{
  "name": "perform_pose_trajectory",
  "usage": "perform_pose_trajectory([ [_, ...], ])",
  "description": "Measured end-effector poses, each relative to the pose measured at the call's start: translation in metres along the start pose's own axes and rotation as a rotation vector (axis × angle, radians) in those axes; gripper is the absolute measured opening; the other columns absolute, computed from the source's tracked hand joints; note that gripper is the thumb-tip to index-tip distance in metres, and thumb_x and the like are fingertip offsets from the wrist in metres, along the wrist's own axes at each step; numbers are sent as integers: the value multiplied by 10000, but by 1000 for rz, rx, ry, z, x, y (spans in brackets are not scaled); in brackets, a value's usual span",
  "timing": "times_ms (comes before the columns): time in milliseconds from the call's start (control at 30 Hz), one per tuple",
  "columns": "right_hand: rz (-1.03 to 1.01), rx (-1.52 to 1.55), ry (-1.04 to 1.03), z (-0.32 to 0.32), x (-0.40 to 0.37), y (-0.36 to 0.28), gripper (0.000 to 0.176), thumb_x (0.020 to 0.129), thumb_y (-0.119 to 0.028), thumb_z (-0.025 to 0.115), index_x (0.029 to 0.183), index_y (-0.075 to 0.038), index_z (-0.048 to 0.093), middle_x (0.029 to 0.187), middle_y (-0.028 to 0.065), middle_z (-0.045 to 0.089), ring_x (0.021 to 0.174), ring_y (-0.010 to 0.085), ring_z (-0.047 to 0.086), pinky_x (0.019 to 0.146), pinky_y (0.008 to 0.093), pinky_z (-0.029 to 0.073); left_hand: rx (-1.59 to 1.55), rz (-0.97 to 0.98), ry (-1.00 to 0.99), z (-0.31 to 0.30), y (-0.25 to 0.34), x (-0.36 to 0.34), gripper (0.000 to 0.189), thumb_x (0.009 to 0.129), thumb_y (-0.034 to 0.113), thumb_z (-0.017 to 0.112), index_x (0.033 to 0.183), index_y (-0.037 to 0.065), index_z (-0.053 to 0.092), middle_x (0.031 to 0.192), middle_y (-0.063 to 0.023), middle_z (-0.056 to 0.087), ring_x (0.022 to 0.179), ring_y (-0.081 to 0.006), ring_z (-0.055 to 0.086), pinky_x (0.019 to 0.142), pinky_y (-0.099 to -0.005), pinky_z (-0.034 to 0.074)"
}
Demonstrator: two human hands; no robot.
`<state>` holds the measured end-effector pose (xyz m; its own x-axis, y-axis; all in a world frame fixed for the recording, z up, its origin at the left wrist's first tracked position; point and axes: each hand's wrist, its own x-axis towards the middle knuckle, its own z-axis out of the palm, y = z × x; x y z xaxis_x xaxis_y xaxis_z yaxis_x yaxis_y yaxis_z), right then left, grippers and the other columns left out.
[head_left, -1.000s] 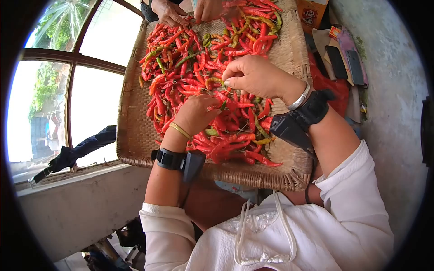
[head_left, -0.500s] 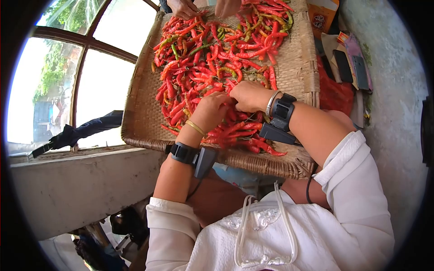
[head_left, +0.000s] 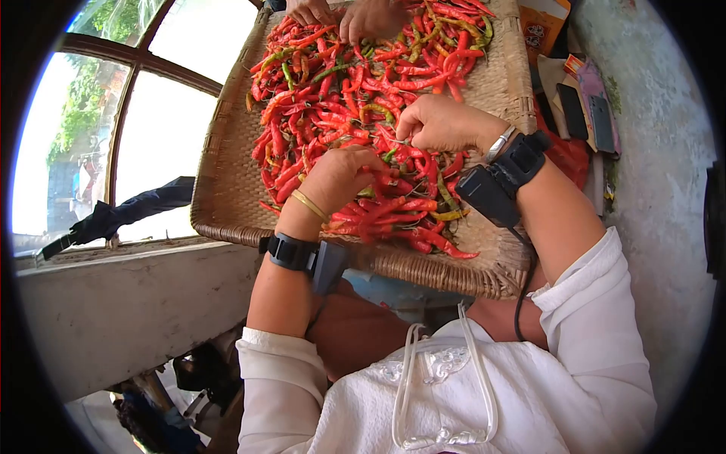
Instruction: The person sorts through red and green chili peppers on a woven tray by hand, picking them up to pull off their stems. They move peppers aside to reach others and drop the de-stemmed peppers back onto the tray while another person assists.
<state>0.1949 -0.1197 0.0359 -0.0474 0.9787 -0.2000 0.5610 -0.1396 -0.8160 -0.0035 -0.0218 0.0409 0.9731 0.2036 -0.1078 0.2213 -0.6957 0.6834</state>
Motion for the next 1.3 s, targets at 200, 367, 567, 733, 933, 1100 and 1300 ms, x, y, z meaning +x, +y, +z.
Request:
perform_pose_trajectory([
  [200, 155, 153, -21, -21, 8, -4, 226, 726, 0, 527, 939, 32, 596, 649, 32, 578, 528, 83, 534, 493, 225, 433, -829, -240, 258, -33, -6, 1, 129, 847, 69, 572, 969, 28, 582, 778, 6, 609, 691, -54, 569, 606, -184, 474],
  [367, 1, 842, 647, -32, 35, -9, 261, 843, -143, 556, 1036, 31, 549, 704, 25, 570, 566, 47, 545, 487, 178, 448, -908, -249, 333, -36, -5, 13, 127, 849, 102, 578, 960, 41, 589, 760, 11, 608, 662, -38, 554, 564, -167, 444],
  [567, 83, 743, 179, -18, 35, -16, 332, 870, -287, 554, 1052, -9, 559, 709, -3, 580, 556, 34, 537, 486, 159, 445, -936, -233, 362, -26, -6, 24, 127, 829, 82, 599, 932, 8, 585, 753, -5, 602, 623, -43, 529, 548, -170, 430],
  [733, 24, 636, 109, -1, 35, -24, 179, 833, -212, 596, 872, -37, 600, 648, -14, 572, 511, 28, 503, 420, 160, 395, -871, -218, 319, -16, -1, 25, 109, 804, 55, 624, 884, -14, 595, 724, 5, 595, 607, -40, 517, 543, -180, 432],
  [933, 77, 516, 370, -26, 33, -23, 143, 834, -144, 587, 891, -12, 593, 672, 0, 582, 544, 40, 533, 464, 176, 434, -293, -111, 484, -6, -13, 25, 191, 776, 172, 640, 884, 17, 611, 743, -126, 628, 623, -228, 605, 580, -314, 477],
  [1100, 24, 725, 587, -26, 39, -8, 276, 849, -203, 578, 1035, 1, 578, 745, 8, 594, 666, 77, 575, 572, 199, 471, 81, -93, 227, -2, -8, 27, 180, 751, 182, 606, 877, 55, 623, 783, -140, 619, 727, -310, 598, 648, -393, 478],
  [1300, 69, -191, 110, -9, 27, 0, 202, 751, -121, 590, 918, -11, 620, 717, 82, 608, 717, 137, 590, 591, 307, 447, 249, -134, 157, 9, -14, 29, 262, 725, 108, 600, 978, 37, 594, 749, -162, 612, 698, -319, 598, 626, -391, 474],
])
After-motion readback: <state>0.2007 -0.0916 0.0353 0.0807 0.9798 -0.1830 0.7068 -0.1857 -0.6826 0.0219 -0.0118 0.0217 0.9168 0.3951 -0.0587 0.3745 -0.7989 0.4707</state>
